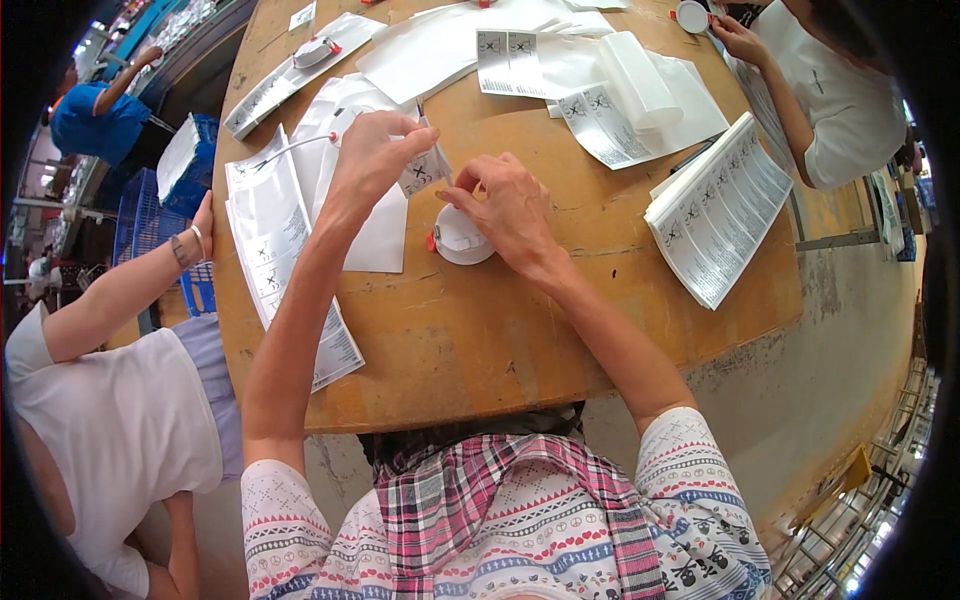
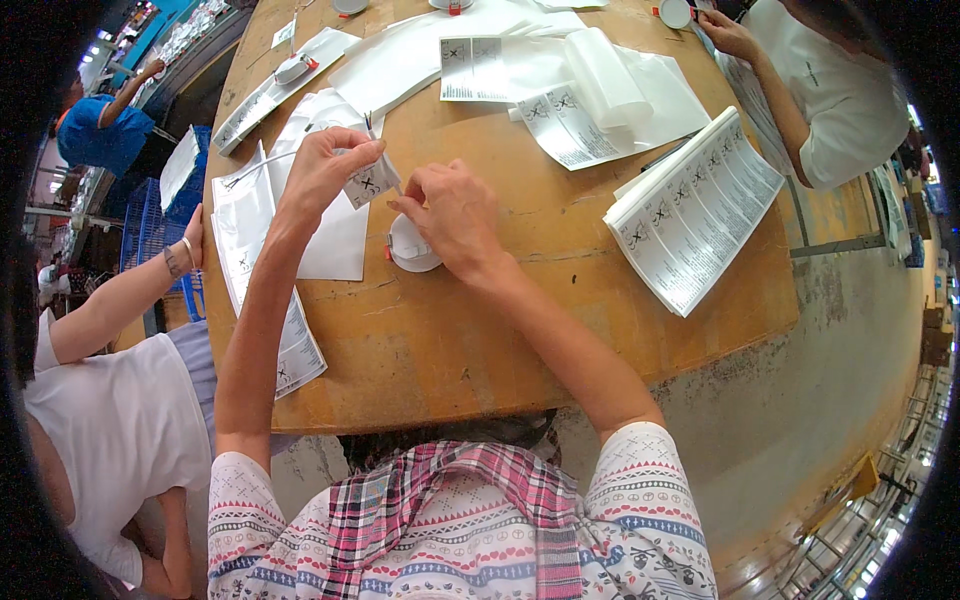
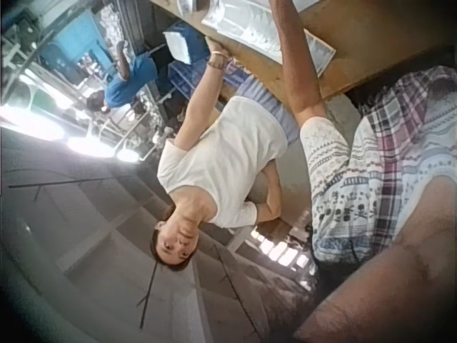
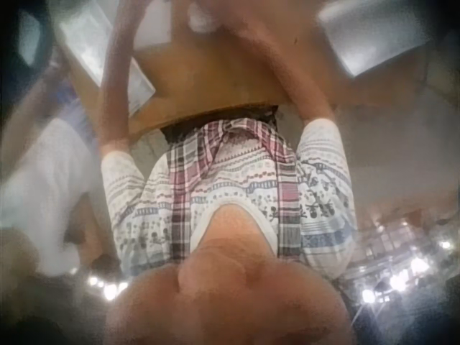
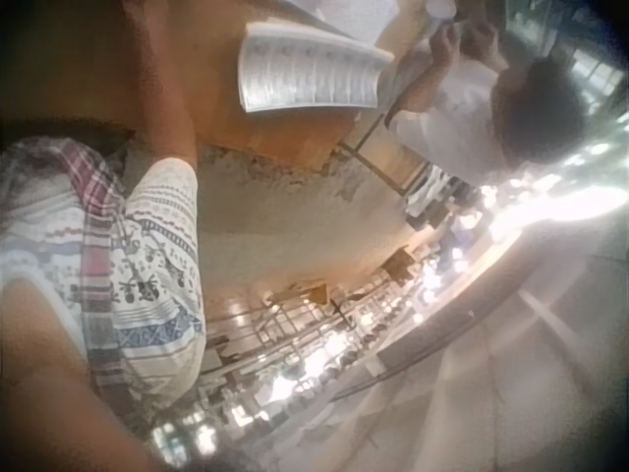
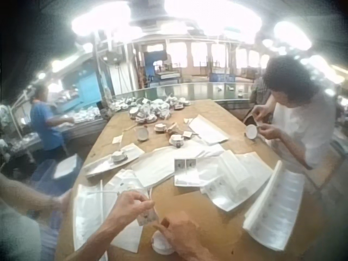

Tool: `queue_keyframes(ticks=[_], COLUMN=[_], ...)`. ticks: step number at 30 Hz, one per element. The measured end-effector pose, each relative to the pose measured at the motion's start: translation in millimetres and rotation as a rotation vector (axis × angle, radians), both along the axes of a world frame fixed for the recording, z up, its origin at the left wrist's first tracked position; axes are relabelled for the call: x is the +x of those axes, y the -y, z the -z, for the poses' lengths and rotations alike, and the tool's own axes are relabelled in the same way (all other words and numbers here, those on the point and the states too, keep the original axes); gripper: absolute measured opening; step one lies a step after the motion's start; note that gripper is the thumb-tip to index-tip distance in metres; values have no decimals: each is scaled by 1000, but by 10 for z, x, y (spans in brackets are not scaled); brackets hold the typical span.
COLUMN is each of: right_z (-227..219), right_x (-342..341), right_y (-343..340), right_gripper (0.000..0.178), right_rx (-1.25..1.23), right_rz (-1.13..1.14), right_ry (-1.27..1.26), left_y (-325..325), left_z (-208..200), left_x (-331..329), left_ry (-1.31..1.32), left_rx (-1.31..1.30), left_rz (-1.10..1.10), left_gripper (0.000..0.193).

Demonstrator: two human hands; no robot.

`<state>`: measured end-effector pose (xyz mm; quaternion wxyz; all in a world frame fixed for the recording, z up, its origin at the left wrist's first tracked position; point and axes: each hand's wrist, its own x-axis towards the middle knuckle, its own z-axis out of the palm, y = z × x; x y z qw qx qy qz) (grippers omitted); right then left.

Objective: The person assembles small lighting components by hand, attaching labels or square plastic sheets to circular bases with wiring strips.

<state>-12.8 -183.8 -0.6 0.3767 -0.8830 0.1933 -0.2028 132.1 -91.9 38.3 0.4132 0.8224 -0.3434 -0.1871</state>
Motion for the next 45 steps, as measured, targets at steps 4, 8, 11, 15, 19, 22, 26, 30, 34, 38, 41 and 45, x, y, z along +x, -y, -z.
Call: queue_keyframes(ticks=[4, 8, 11, 15, 19, 22, 26, 30, 34, 38, 41, 45], right_z=[7, 24, 35, 36, 50, 64, 68, 82, 80, 89, 93, 89], right_x=[-5, 6, -7, -1, -7, 7, -9, 7, -7, -2, 0, -1], right_y=[-1, -19, -18, -27, -29, -36, -20, -35, -19, -24, -26, -23], right_gripper=[18, 17, 17, 17, 17, 16, 16, 16, 16, 16, 16, 16], right_rx=[-15, -32, -33, -44, -51, -54, -58, -54, -59, -62, -79, -70], right_rz=[-11, -12, -4, -15, -13, -20, -27, -32, -31, -36, -36, -34], right_ry=[8, 22, 31, 35, 54, 67, 62, 91, 88, 88, 93, 98], left_y=[-2, -23, -35, -55, -29, -43, -14, -31, -10, -34, -37, -13], left_z=[13, 50, 15, -68, -106, -87, -60, -27, -43, 3, -28, 67], left_x=[23, 2, -111, -117, -101, -18, 9, 76, 84, 144, 114, 121], left_ry=[-158, 83, 387, 382, 514, 480, 451, 452, 319, 251, 130, 221], left_rx=[41, 4, 9, 17, 152, 161, 176, 142, 128, 113, 164, -7], left_rz=[-24, -18, -4, -5, 32, 61, 63, 59, 63, 170, 168, 166], left_gripper=[34, 34, 36, 39, 42, 43, 42, 42, 44, 46, 37, 44])
